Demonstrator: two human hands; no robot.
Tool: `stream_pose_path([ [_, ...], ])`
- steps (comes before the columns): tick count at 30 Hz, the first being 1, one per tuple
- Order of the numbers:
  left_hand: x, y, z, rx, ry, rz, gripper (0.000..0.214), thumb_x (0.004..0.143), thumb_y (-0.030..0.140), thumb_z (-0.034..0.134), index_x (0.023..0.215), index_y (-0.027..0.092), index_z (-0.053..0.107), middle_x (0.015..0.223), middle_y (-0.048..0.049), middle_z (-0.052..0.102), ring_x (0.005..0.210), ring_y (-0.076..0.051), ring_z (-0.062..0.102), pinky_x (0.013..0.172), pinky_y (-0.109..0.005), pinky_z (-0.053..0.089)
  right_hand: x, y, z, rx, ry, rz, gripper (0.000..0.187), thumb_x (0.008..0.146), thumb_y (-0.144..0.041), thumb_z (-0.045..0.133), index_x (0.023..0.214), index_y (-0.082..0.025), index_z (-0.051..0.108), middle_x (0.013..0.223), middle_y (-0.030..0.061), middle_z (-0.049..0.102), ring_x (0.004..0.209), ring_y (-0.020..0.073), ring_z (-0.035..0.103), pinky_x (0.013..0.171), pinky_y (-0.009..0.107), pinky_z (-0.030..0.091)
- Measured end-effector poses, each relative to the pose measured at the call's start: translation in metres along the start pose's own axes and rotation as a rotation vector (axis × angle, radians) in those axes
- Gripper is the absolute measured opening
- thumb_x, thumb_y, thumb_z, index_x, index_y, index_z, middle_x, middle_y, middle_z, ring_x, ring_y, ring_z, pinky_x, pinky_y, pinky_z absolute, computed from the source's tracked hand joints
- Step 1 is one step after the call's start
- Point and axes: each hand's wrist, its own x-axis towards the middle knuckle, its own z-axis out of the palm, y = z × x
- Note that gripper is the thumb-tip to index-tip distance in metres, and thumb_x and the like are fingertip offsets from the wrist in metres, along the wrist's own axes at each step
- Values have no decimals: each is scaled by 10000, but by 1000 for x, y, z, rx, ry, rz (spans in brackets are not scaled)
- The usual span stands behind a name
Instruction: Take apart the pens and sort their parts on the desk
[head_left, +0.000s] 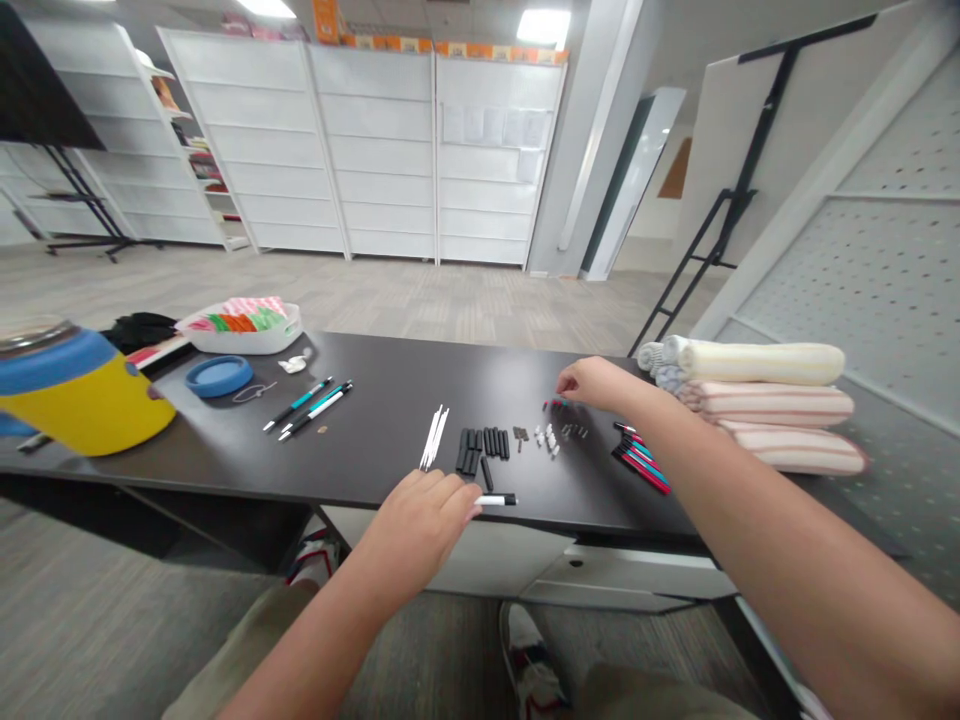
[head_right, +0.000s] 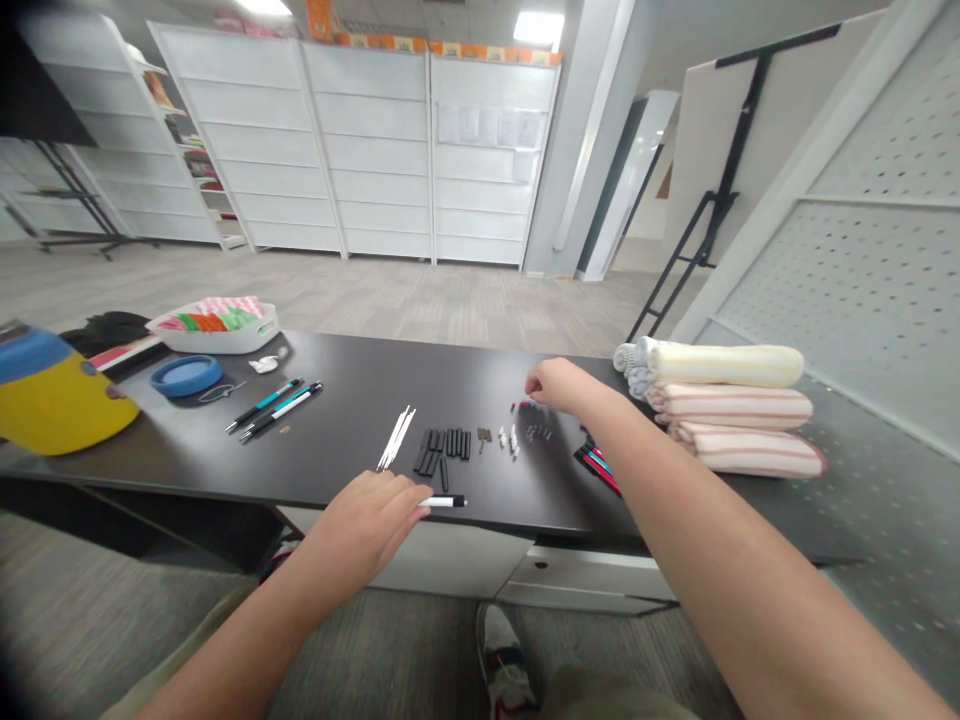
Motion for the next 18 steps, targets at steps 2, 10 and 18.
stream_pose_path([
  [2, 0, 0, -2, 0, -3, -5, 168, 1093, 276, 484, 1108, 213, 640, 928, -29, 681, 822, -238, 591, 741, -390, 399, -2, 0, -2, 0, 1, 1, 225, 779, -98, 668, 890, -202, 834, 876, 49, 816, 825, 211, 737, 752, 281, 498],
  [10, -1, 0, -3, 19, -20, 5, 195, 1102, 277, 461, 1129, 206, 640, 939, -39, 682, 839, -235, 599, 743, -393, 400, -16, -12, -15, 52, -28, -112, 173, 826, -210, 695, 936, -243, 824, 872, 15, 810, 800, 188, 729, 734, 268, 501],
  [18, -1, 0, -4, 26, -31, -2, 178, 1090, 268, 481, 1135, 205, 641, 944, -46, 686, 833, -241, 601, 747, -391, 419, -10, -23, -5, -17, -154, -181, 212, 792, -154, 713, 924, -264, 837, 915, 13, 819, 853, 205, 740, 747, 280, 500],
])
